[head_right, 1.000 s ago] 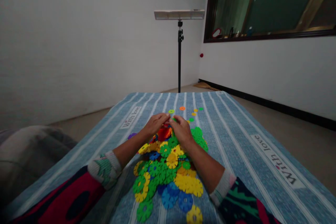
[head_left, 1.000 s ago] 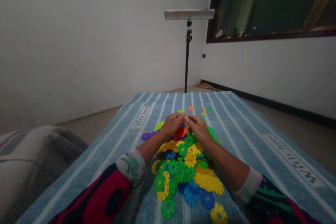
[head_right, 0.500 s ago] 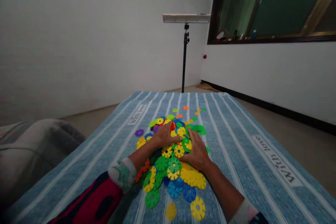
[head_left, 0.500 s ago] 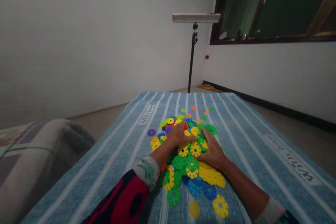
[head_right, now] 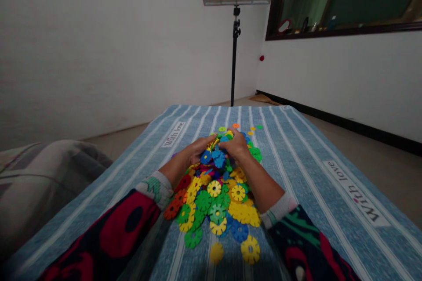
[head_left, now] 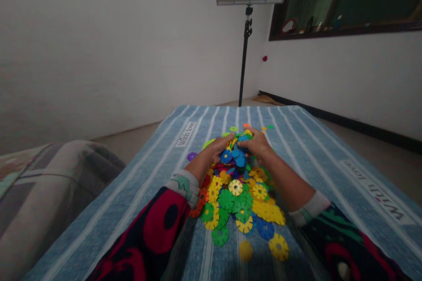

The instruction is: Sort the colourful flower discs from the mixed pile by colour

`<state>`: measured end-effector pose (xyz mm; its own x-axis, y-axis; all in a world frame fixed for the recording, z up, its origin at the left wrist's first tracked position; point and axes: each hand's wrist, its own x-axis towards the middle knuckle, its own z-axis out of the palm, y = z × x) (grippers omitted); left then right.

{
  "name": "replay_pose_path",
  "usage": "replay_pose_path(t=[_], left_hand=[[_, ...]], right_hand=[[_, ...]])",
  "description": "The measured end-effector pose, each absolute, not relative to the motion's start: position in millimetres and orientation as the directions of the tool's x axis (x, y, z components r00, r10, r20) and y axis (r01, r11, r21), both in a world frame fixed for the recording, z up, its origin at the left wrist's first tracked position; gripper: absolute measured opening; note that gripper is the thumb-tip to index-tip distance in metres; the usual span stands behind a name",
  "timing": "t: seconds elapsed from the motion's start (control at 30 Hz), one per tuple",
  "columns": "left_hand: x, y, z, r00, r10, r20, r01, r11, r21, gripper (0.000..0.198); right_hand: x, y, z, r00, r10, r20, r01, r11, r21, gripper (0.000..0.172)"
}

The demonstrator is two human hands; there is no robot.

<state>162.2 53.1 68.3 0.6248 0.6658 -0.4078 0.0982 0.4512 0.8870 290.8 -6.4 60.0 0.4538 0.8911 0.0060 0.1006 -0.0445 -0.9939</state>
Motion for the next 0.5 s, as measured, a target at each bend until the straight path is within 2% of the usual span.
replay_pose_path(t=[0.07,0.13,0.23,0.3,0.4,0.47,0.5], left_hand=[[158.4,48.7,73.8,0.621,0.678,-0.394,0.098,0.432,0.897,0.045],[149.8,43.1,80.6,0.581,0.726,-0.367,0.152,0.346,0.926,0.047],[127.1,33.3,92.1,0.411,0.860,-0.302,0.358,0.152,0.921,0.056],[105.5,25.3,97.0,0.351,0.898,-0.265,0.480,0.071,0.875,0.068],[67.1,8.7,93.0,0.452,0.869,-0.203,0.606,-0.133,0.784,0.073],[43.4,-5.5,82.5,0.495,0.854,-0.161,0.698,-0.280,0.660,0.080],[34.4,-12.9,76.0,0.516,0.839,-0.174,0.735,-0.329,0.594,0.085]], right_hand=[[284.8,-3.7,78.3,0.416,0.909,-0.018,0.075,-0.054,-0.996,0.080],[279.9,-6.6,92.6,0.388,0.921,0.025,0.105,-0.017,-0.994,0.078],[284.0,-29.9,97.7,0.337,0.933,0.128,0.322,0.014,-0.947,0.072],[295.8,-62.6,83.8,0.258,0.942,0.215,0.532,0.048,-0.846,0.074],[316.6,-131.6,36.9,0.092,0.968,0.235,0.692,0.107,-0.714,0.104],[324.9,-175.2,-0.7,0.007,0.982,0.187,0.735,0.122,-0.667,0.122],[326.1,-191.1,-17.2,0.019,0.983,0.180,0.761,0.103,-0.641,0.125]])
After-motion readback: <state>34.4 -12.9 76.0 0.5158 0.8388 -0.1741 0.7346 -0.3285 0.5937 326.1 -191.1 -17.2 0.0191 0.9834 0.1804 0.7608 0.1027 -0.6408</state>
